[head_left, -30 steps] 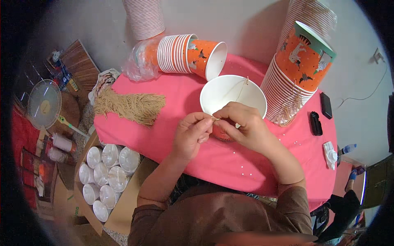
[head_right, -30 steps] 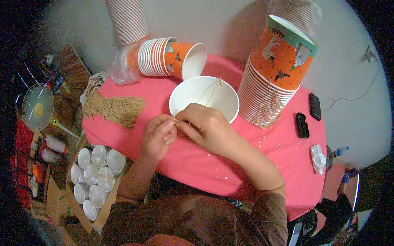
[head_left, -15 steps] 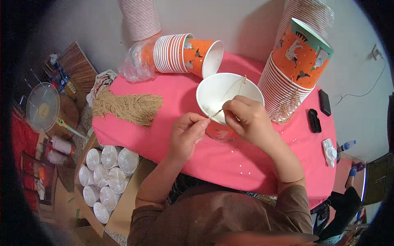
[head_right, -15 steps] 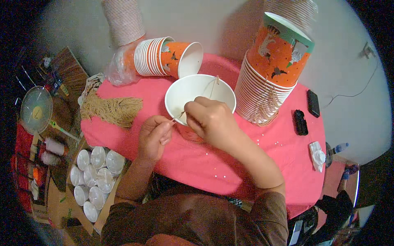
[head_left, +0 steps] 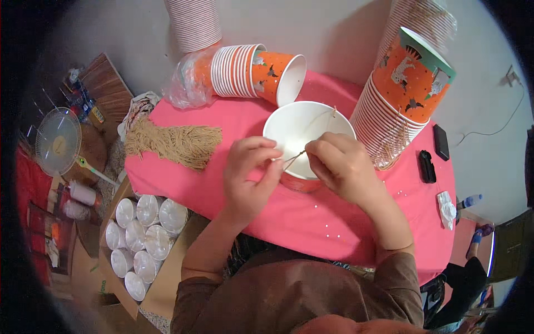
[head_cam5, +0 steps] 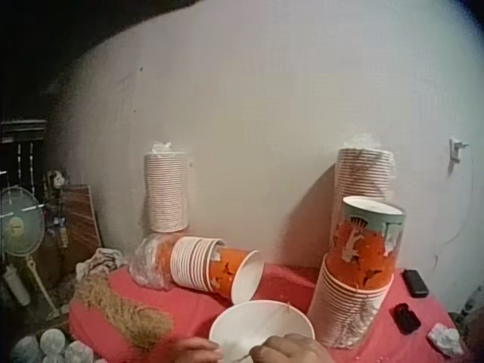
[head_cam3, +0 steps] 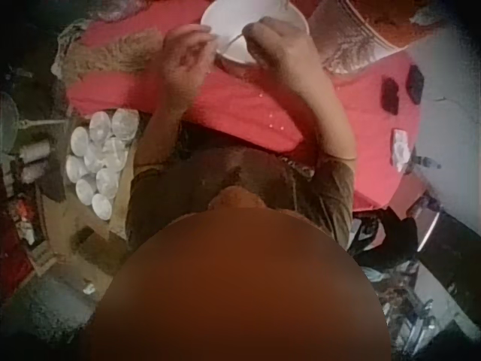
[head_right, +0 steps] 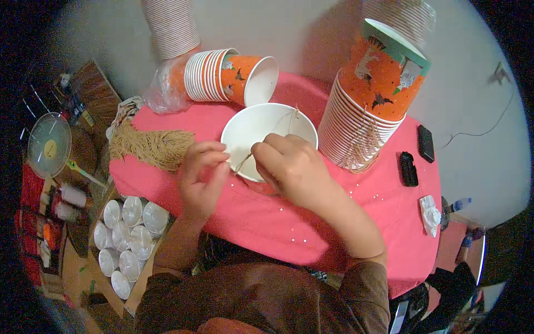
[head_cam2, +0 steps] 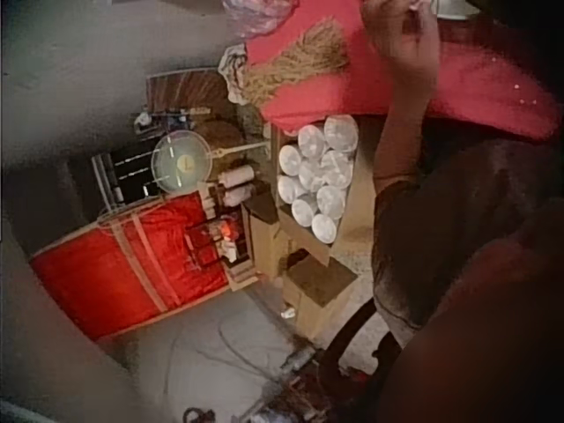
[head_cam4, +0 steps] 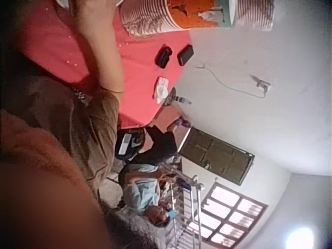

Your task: The recorder is applying rubber bands to large paper buckets, likely for packaging or bundling purposes.

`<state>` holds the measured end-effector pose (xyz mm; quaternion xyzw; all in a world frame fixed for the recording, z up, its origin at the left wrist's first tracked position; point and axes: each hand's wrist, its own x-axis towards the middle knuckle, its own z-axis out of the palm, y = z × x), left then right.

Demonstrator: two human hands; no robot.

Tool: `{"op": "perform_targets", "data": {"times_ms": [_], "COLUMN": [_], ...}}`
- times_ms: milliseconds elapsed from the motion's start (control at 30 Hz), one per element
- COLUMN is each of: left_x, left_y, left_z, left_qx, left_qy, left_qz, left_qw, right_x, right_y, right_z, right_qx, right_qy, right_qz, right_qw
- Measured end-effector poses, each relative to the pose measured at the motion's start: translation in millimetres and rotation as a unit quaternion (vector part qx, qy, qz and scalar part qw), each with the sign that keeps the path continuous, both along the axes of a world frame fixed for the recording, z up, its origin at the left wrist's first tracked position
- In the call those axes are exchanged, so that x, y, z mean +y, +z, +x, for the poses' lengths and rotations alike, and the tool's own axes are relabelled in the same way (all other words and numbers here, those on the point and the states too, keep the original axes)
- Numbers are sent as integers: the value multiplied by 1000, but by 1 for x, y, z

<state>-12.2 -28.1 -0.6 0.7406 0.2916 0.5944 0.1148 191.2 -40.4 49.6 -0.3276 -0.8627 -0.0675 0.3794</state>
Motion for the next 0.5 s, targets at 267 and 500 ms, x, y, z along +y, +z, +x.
{"op": "perform_targets", "data": {"times_ms": [267,500], "left_x": [7,4], "left_y": [6,-1], "left_z": [13,4], "left_qx": [21,32], "left_qy": [-29,-23], "left_qz": [42,11], "left_qw": [998,999], "right_x": [-10,-7], "right_y": [5,15], "right_z": [-5,6], "right_qx": [-20,-103], "right_qy": [11,-20], "right_qz": [10,123], "right_qw": [1000,987]}}
